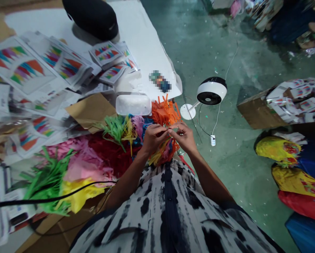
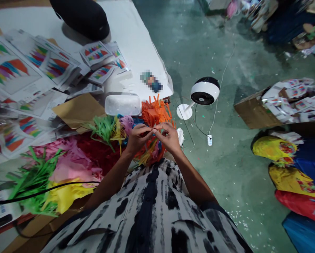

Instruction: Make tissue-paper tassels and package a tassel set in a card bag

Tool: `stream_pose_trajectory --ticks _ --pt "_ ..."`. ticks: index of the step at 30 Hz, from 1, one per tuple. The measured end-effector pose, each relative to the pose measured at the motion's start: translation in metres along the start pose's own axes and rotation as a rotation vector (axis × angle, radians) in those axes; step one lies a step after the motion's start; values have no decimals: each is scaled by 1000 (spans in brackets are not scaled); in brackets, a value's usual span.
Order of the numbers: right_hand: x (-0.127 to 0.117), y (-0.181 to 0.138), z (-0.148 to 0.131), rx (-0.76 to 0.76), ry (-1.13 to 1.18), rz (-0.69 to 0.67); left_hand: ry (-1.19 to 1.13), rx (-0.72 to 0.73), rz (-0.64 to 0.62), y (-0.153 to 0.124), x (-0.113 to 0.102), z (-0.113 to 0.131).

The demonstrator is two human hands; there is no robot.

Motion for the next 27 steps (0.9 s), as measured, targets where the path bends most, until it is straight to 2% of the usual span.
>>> stream_pose_trajectory --ticks 3,6,10,16,19,22,27 --pt "0 2 -3 -59 -51 2 121 79 0 1 2 4" --pt "-7 1 7 2 35 78 122 67 -39 2 7 -7" --pt "-16 -2 13 84 241 183 60 -4 -80 -1 14 -34" --pt "-22 -3 9 133 271 228 -249 -208 -138 -15 28 -59" --pt "-23 -2 10 142 284 227 -320 -243 -213 -21 37 -56" --pt "-22 -2 13 155 294 210 -285 -192 -259 -22 43 -47" --pt "-15 -7 14 167 216 130 -73 3 -149 -15 42 -20"
Point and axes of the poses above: each hand's wrist, its own y-axis towards the middle knuckle, its own x-axis out of the palm, z = x × y, the point moved 8 cm from there along y, towards the middle knuckle, and after that the axes turned 10 degrees about y, right-handed, at the moved point
